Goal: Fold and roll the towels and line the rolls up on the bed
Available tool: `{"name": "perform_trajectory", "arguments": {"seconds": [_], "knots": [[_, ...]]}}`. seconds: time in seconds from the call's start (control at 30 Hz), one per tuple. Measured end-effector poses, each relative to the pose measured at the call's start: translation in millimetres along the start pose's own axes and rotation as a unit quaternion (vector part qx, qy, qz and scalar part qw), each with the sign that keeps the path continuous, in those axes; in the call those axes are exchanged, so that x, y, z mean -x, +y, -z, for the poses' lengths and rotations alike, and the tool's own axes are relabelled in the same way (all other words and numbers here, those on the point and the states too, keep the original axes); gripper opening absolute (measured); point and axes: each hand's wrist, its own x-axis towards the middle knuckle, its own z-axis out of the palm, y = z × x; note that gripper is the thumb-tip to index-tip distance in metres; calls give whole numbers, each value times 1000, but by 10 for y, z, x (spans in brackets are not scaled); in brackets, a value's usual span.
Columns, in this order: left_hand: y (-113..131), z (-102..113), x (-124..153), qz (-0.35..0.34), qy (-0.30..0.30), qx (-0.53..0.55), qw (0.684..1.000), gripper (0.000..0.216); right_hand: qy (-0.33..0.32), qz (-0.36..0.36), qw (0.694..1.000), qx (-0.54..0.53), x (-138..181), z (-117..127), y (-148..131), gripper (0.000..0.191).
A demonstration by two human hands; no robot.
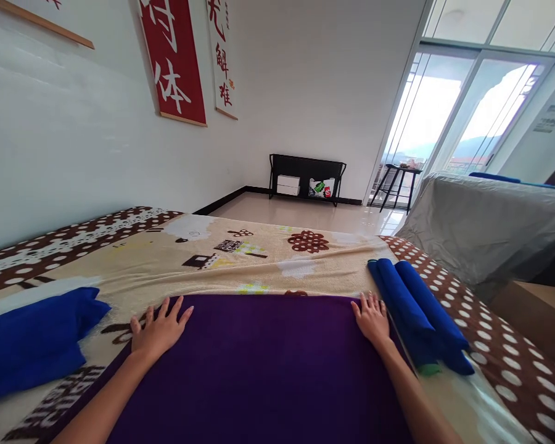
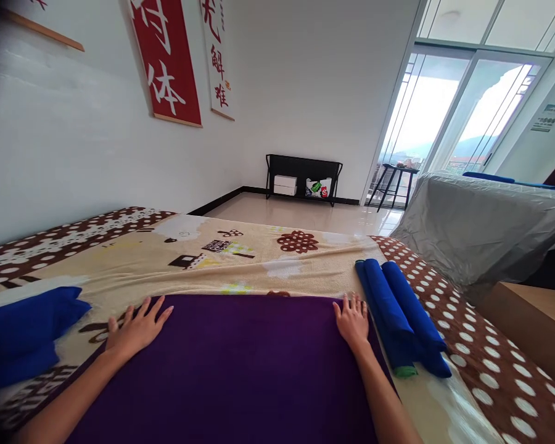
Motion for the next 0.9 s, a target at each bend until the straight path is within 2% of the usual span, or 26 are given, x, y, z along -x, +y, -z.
{"name": "perform_trajectory", "arguments": {"seconds": [0.07,0.17,0.23,0.27,0.33,0.43,0.5,0.53,0.6,0.73,0.8,0.9], "knots": [[413,0,127,-68,15,7,998,73,-2,71,997,-18,73,-29,-416,63],[1177,-128,260,-239,-18,31,970,64,-36,205,977,-51,163,-111,-1004,58],[1451,-228,254,-297,-50,43,953,61,-53,247,966,-62,176,-135,-1091,55],[1446,-259,221,-301,-61,45,951,60,-57,245,966,-62,166,-131,-1004,55],[1144,-269,114,-261,-67,43,962,59,-56,205,976,-53,123,-102,-621,57],[278,-211,-76,-136,-43,27,989,66,-38,103,994,-29,48,-75,99,63],[-226,-176,-174,-67,-22,18,997,71,-25,52,998,-17,-1,-101,402,64],[-389,-163,-209,-44,-14,14,999,73,-19,35,999,-13,-28,-123,474,64],[-515,-140,-243,-18,0,10,1000,74,-8,16,1000,-9,-75,-158,487,63],[-330,-55,-76,-37,49,7,998,71,20,25,999,-14,22,-99,356,64],[-322,-24,181,-67,56,8,996,68,23,60,998,-21,279,-28,378,63],[-653,-59,714,-84,19,13,996,65,5,110,993,-31,934,32,613,59]]}}
